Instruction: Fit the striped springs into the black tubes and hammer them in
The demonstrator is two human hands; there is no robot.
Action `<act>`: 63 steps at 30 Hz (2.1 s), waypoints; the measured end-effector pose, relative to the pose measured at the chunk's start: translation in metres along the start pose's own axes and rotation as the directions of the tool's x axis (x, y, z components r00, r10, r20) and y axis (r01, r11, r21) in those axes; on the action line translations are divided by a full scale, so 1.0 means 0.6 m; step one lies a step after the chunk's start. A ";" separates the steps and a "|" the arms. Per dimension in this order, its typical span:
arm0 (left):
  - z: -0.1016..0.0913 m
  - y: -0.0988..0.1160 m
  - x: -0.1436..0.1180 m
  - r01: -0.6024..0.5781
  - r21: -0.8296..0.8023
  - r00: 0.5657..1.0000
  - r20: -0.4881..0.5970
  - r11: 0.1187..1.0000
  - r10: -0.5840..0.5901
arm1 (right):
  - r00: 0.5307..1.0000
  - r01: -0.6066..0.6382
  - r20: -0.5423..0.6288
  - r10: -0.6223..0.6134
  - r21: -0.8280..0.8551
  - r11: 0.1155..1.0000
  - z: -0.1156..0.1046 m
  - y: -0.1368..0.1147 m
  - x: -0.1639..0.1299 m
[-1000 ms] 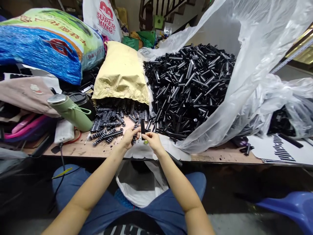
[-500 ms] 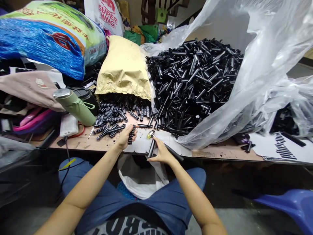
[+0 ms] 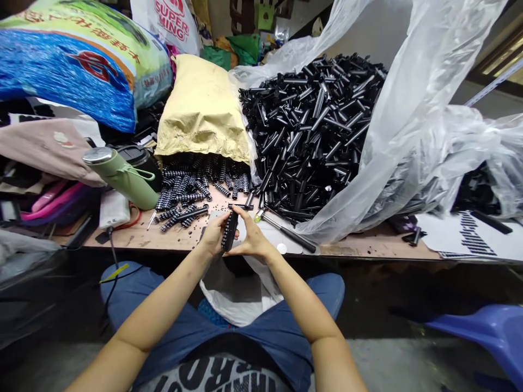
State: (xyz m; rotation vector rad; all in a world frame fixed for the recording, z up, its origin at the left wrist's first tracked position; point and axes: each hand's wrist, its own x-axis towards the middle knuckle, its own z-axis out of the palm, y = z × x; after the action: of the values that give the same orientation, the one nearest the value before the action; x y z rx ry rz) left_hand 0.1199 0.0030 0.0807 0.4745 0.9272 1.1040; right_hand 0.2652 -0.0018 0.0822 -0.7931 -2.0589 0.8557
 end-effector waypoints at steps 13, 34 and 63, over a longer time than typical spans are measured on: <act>0.006 -0.007 0.006 0.081 0.220 0.997 -0.027 0.972 -0.077 | 0.985 -0.145 -0.100 0.140 -0.038 0.989 0.026 0.026 -0.020; -0.086 -0.078 0.018 -0.519 0.651 0.664 0.715 -0.554 0.219 | 0.745 -0.618 -0.302 0.595 -0.650 0.443 -0.053 -0.010 -0.146; -0.034 0.068 0.111 -0.076 0.993 0.847 0.115 -0.095 0.520 | 0.780 -0.514 -0.305 0.547 -0.811 0.279 -0.076 0.063 -0.126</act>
State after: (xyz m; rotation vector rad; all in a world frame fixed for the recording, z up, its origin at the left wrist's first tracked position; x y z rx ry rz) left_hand 0.0906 0.0778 0.0729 1.9283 1.9974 0.6651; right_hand 0.3514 -0.0229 0.0450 -2.1641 -2.2148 -0.0149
